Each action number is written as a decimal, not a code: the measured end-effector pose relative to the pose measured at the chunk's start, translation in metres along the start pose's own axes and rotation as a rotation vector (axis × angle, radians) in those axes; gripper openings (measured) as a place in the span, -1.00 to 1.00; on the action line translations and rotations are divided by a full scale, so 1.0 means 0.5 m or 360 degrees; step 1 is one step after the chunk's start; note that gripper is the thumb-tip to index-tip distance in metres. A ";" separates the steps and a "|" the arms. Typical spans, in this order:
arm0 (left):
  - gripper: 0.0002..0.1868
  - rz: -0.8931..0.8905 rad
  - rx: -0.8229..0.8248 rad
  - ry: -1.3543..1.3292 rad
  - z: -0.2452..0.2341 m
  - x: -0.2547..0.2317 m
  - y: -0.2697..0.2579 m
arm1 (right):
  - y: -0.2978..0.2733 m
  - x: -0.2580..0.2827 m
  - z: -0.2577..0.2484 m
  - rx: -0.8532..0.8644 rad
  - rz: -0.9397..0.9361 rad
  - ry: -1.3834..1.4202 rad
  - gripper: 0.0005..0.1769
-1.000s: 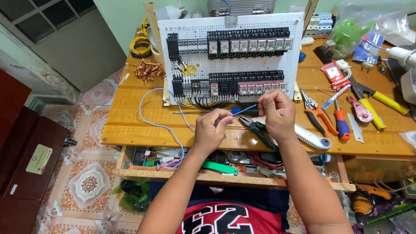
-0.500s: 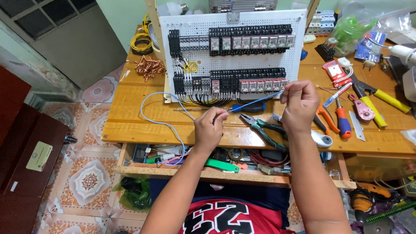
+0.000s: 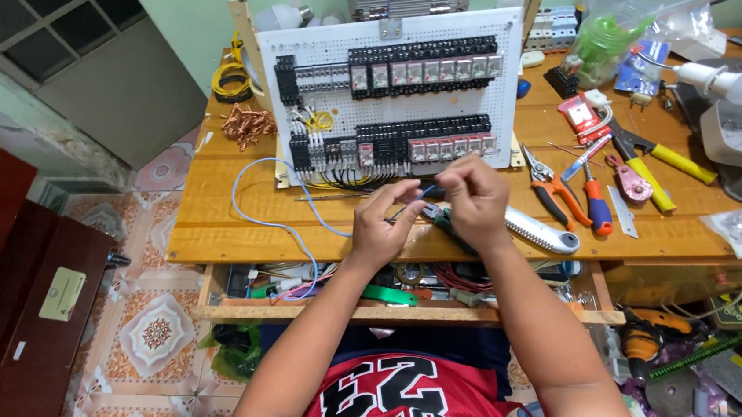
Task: Wiring an electrical control panel by stripping wires, crimping terminals, and connecting them to terminal blocks
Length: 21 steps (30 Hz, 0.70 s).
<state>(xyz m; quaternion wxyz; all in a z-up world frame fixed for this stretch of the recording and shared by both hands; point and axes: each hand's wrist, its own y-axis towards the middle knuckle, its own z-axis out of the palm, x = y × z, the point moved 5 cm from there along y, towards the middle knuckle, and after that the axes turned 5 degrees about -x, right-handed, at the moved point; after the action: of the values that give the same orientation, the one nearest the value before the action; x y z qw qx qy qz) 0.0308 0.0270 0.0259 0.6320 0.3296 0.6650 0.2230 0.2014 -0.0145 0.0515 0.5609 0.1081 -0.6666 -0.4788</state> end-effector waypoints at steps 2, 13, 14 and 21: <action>-0.78 -0.0046 0.0034 -0.0062 0.015 0.008 0.005 | 0.000 0.006 0.009 0.0031 -0.0019 -0.0008 -0.72; -0.87 -0.0521 -0.0095 -0.0378 0.020 0.150 -0.044 | 0.004 0.024 0.024 0.0146 -0.0067 -0.0155 -0.63; -0.87 -0.0530 -0.0071 -0.0386 0.024 0.137 -0.044 | 0.014 0.028 0.009 0.0128 -0.0057 -0.0172 -0.63; -0.69 -0.0682 -0.0116 -0.0506 0.012 0.111 -0.040 | 0.095 0.090 -0.173 0.0147 0.0157 -0.0477 -0.88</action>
<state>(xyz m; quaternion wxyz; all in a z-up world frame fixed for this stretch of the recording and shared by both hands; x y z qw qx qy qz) 0.0345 0.0525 -0.0274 0.7728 0.1892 0.6035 0.0531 0.2785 -0.0652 0.1090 0.4726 0.0284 -0.7686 -0.4304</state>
